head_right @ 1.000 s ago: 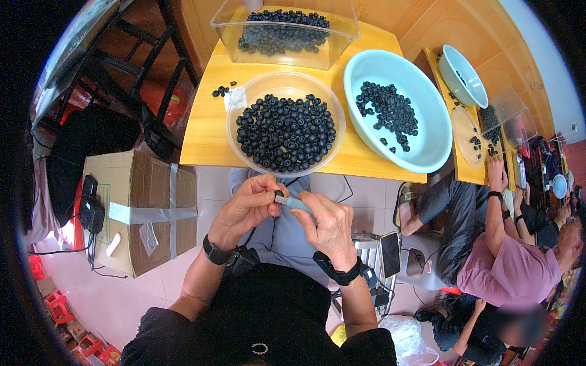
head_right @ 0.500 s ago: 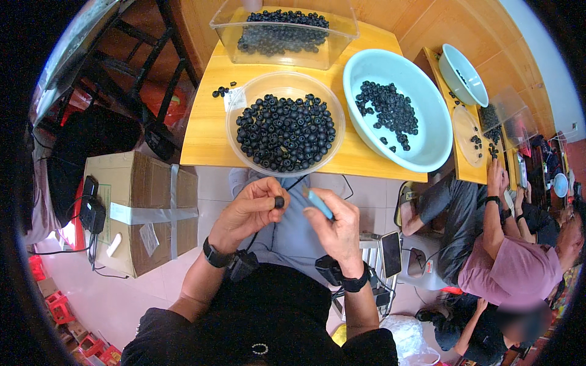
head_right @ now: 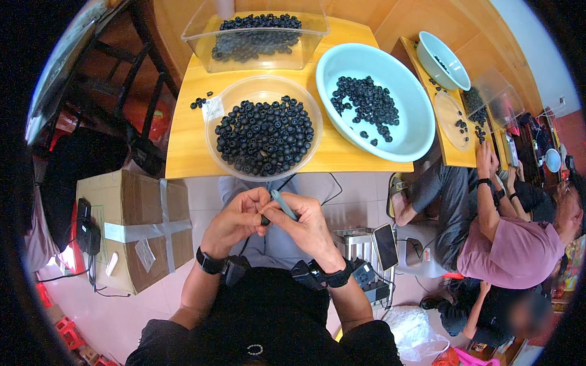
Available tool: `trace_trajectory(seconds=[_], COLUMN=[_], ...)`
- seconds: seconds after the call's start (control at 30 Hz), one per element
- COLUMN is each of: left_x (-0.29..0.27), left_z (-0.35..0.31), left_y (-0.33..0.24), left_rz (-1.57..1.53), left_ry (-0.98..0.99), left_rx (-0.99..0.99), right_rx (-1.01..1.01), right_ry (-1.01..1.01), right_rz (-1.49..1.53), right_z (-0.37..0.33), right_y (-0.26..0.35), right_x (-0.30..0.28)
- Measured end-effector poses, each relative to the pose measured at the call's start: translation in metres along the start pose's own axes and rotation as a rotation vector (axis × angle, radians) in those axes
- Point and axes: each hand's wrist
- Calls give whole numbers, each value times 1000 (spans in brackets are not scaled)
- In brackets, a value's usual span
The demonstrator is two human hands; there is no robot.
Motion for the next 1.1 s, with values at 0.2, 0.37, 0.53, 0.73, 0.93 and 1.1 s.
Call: trace_trajectory(seconds=[0.2, 0.37, 0.53, 0.73, 0.93, 1.1], left_x=[2, 20, 14, -2, -7, -10], left_z=[2, 3, 15, 48, 62, 65], left_y=[3, -10, -35, -48, -42, -40], left_rz=[68, 494, 774, 1534, 2034, 1978], left_ry=[-49, -209, -257, -233, 25, 7], left_rx=[61, 65, 249, 445, 487, 440], right_rx=[-96, -38, -372, -422, -361, -245], right_ry=[-93, -324, -781, -979, -862, -813], right_rz=[-361, -328, -467, -535, -503, -358], right_z=[-4, -1, 25, 26, 9, 2], right_y=[6, 15, 54, 46, -4, -29], right_x=[0, -24, -100, -110, -76, -65])
Point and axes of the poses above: each hand's wrist, its own z-axis towards the middle knuckle, its own x-axis out of the palm, y = z × x, and after that the axes turned 15 degrees about x, right-handed
